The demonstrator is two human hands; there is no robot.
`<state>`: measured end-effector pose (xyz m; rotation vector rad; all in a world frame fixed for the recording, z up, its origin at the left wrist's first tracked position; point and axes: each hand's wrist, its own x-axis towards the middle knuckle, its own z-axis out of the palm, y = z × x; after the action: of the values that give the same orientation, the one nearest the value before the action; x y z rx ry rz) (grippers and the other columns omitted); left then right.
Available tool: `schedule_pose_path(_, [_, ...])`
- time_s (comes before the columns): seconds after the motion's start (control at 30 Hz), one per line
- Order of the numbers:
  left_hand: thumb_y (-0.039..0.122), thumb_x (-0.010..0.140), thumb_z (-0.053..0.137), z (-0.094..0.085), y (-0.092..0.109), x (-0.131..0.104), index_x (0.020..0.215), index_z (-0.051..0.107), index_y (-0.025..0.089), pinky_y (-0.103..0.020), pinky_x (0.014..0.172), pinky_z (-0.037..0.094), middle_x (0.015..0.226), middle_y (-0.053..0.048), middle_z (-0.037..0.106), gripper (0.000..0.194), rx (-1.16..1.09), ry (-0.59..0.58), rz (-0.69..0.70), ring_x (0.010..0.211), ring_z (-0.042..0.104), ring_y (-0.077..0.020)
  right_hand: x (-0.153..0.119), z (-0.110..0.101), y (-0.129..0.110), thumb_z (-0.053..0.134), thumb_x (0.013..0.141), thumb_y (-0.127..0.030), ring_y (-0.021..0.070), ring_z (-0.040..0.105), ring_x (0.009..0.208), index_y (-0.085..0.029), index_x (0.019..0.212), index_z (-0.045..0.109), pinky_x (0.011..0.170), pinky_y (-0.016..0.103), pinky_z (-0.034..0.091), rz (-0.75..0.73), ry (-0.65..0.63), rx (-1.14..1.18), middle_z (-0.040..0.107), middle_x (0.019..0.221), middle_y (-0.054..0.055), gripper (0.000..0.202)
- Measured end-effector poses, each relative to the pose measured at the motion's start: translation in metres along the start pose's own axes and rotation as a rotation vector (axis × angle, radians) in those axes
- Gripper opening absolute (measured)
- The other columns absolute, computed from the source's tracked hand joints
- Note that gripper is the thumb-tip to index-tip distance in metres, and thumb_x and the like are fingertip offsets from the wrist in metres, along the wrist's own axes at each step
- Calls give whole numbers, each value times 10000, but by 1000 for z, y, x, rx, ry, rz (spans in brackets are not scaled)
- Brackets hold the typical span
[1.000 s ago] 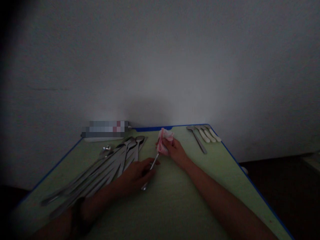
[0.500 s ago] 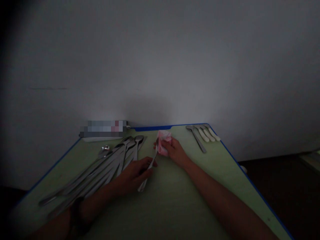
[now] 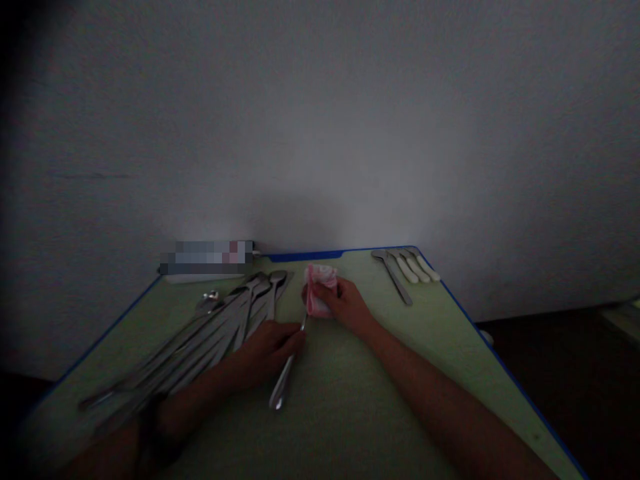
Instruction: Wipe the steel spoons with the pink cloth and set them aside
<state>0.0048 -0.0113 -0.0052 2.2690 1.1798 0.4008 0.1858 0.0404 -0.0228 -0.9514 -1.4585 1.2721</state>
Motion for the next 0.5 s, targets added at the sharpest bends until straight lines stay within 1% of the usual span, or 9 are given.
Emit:
schedule_pose_path(0.07, [292,891,356,-1,1,-1,554,435,173,-214,483,264,512,49,377,365,-6,-15,-1,499,426,-104,0,-1,0,634,745,-461,199,635,790,-146,918,663,761,333,484,-35,-6,-51,697,891,71,361])
schedule_pose_path(0.13, [308,909,333,-2,1,-1,560,443,174,-215,494,281,517,47,400,390,-30,-7,-5,507,442,-107,1,-1,0,624,756,-450,195,631,794,-146,920,657,767,332,478,-56,-8,-73,696,898,72,347])
schedule_pose_path(0.2, [333,928,321,-3,2,-2,614,494,173,-216,514,306,547,42,456,393,-63,16,-8,527,469,-112,1,-1,1,599,774,-460,194,629,780,-146,899,657,762,334,475,-54,-13,-73,695,871,69,342])
schedule_pose_path(0.3, [348,933,343,-2,2,-1,725,556,172,-219,542,334,614,31,529,345,-110,41,-3,570,511,-120,1,0,2,589,780,-474,196,624,772,-150,898,655,745,330,470,-33,-31,-41,688,842,58,351])
schedule_pose_path(0.37, [357,924,368,-1,1,0,744,566,171,-220,527,325,604,34,521,326,-123,42,-10,553,500,-119,2,0,3,585,781,-481,193,618,766,-149,894,658,733,319,462,-27,-34,-32,681,823,47,359])
schedule_pose_path(0.43, [358,916,385,-1,2,0,779,577,168,-220,502,306,583,42,500,303,-149,43,-23,524,471,-112,2,0,5,574,785,-489,183,607,739,-147,872,663,707,303,450,-26,-11,-32,673,792,34,364])
schedule_pose_path(0.5, [339,910,394,0,2,0,893,584,165,-217,489,296,574,50,494,259,-204,54,-41,510,451,-108,3,-1,5,569,786,-498,167,590,688,-148,830,665,672,287,437,-24,43,-14,663,751,19,366])
